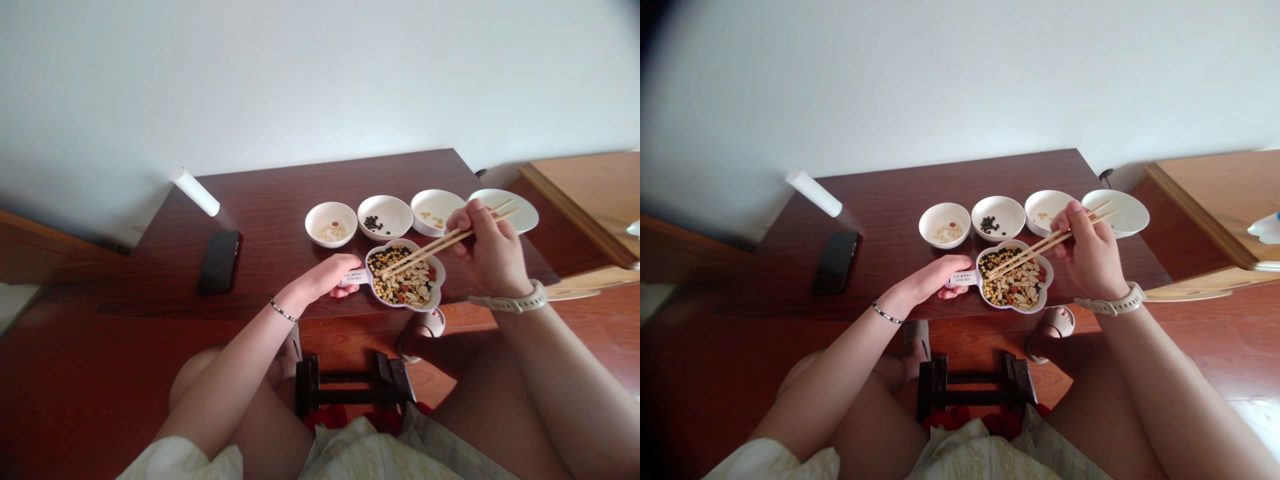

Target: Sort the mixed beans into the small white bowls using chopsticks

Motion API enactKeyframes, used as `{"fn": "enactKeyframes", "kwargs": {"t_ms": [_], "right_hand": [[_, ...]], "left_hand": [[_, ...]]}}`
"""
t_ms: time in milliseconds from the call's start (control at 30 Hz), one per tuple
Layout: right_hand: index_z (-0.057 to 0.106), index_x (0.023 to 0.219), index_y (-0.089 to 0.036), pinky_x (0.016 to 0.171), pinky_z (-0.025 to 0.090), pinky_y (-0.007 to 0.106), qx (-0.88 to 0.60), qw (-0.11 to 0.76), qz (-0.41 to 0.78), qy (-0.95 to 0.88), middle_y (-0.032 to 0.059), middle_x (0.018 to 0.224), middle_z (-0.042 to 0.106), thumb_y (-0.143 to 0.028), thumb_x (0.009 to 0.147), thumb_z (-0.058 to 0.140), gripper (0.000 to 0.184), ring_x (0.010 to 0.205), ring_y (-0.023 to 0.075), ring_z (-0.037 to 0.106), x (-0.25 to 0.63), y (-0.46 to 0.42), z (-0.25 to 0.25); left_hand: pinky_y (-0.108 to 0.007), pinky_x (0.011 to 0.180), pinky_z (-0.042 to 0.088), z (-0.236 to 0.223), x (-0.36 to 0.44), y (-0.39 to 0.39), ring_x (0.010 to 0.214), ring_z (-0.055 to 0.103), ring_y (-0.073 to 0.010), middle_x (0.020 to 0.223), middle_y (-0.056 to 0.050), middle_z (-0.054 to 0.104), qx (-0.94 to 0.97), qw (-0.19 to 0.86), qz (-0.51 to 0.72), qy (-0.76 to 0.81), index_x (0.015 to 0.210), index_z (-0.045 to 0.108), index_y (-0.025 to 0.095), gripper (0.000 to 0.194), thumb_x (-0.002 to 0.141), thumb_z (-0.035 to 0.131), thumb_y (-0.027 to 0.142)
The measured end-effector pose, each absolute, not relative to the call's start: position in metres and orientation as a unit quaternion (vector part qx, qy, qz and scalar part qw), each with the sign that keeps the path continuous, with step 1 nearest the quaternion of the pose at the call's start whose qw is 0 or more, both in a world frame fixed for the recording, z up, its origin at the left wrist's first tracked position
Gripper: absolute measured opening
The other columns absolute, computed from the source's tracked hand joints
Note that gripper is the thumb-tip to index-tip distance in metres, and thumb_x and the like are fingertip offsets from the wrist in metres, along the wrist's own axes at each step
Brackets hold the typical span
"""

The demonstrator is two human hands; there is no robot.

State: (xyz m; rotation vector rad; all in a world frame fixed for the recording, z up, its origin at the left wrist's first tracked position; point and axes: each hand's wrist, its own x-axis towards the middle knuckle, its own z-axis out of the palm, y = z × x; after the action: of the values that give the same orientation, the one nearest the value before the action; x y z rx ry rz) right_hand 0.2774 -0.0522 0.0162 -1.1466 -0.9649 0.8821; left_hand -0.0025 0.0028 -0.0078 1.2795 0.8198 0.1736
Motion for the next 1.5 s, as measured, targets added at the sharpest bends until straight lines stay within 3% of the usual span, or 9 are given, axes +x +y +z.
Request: {"fn": "enactKeyframes", "kwargs": {"t_ms": [233,400,567,700,967,1200,1500], "right_hand": [[0.053,0.074,-0.024,0.042,0.018,0.032,-0.462,0.703,0.377,-0.388,0.0003,0.073,0.049,-0.053,0.099,0.077,0.045,0.051,0.0101,0.039,0.267,-0.042,0.026],[0.052,0.075,-0.025,0.041,0.022,0.031,-0.428,0.744,0.33,-0.394,0.0004,0.073,0.05,-0.06,0.099,0.075,0.049,0.051,0.01,0.044,0.25,-0.02,0.025],[0.057,0.079,-0.026,0.044,0.026,0.032,-0.432,0.725,0.324,-0.428,-0.0003,0.07,0.052,-0.065,0.1,0.07,0.046,0.053,0.0122,0.047,0.236,-0.006,0.021],[0.056,0.081,-0.025,0.047,0.027,0.032,-0.448,0.716,0.326,-0.425,0.0014,0.08,0.057,-0.065,0.102,0.068,0.047,0.057,0.0108,0.048,0.241,-0.017,0.025],[0.054,0.077,-0.023,0.044,0.015,0.032,-0.465,0.669,0.429,-0.391,0.0001,0.077,0.048,-0.056,0.099,0.076,0.046,0.053,0.0077,0.035,0.275,-0.041,0.025],[0.059,0.077,-0.021,0.042,0.018,0.03,-0.512,0.601,0.448,-0.419,0.0014,0.076,0.052,-0.055,0.103,0.072,0.045,0.051,0.0073,0.04,0.291,-0.05,0.017],[0.06,0.076,-0.021,0.042,0.02,0.029,-0.546,0.593,0.389,-0.446,0.0003,0.067,0.052,-0.052,0.108,0.064,0.044,0.047,0.008,0.042,0.306,-0.055,0.016]], "left_hand": [[-0.019,0.04,0.026,-0.007,-0.008,-0.003,0.043,0.045,-0.008,0.061,0.002,0.056,0.63,0.667,0.108,0.383,0.09,0.05,0.022,0.03,0.11,0.04,0.042],[-0.018,0.042,0.032,-0.006,-0.008,-0.008,0.043,0.045,-0.0077,0.059,0.004,0.054,0.652,0.638,0.136,0.387,0.09,0.051,0.021,0.033,0.112,0.039,0.043],[-0.02,0.043,0.033,-0.011,-0.005,-0.016,0.043,0.047,-0.0093,0.059,0.004,0.055,0.675,0.577,0.168,0.427,0.092,0.054,0.021,0.037,0.113,0.039,0.047],[-0.021,0.051,0.036,-0.013,-0.005,-0.026,0.05,0.055,-0.0117,0.062,0.003,0.058,0.701,0.499,0.207,0.466,0.094,0.057,0.022,0.033,0.113,0.039,0.043],[-0.025,0.069,0.042,-0.02,-0.005,-0.034,0.071,0.062,-0.0163,0.082,0.0,0.068,0.764,0.374,0.238,0.468,0.103,0.061,0.024,0.017,0.11,0.047,0.031],[-0.028,0.077,0.043,-0.023,-0.001,-0.031,0.076,0.062,-0.0164,0.089,0.0,0.07,0.771,0.38,0.251,0.446,0.106,0.061,0.023,0.018,0.11,0.044,0.027],[-0.03,0.067,0.037,-0.026,0.002,-0.03,0.066,0.055,-0.0149,0.079,0.002,0.063,0.756,0.396,0.268,0.446,0.106,0.063,0.022,0.019,0.107,0.044,0.023]]}}
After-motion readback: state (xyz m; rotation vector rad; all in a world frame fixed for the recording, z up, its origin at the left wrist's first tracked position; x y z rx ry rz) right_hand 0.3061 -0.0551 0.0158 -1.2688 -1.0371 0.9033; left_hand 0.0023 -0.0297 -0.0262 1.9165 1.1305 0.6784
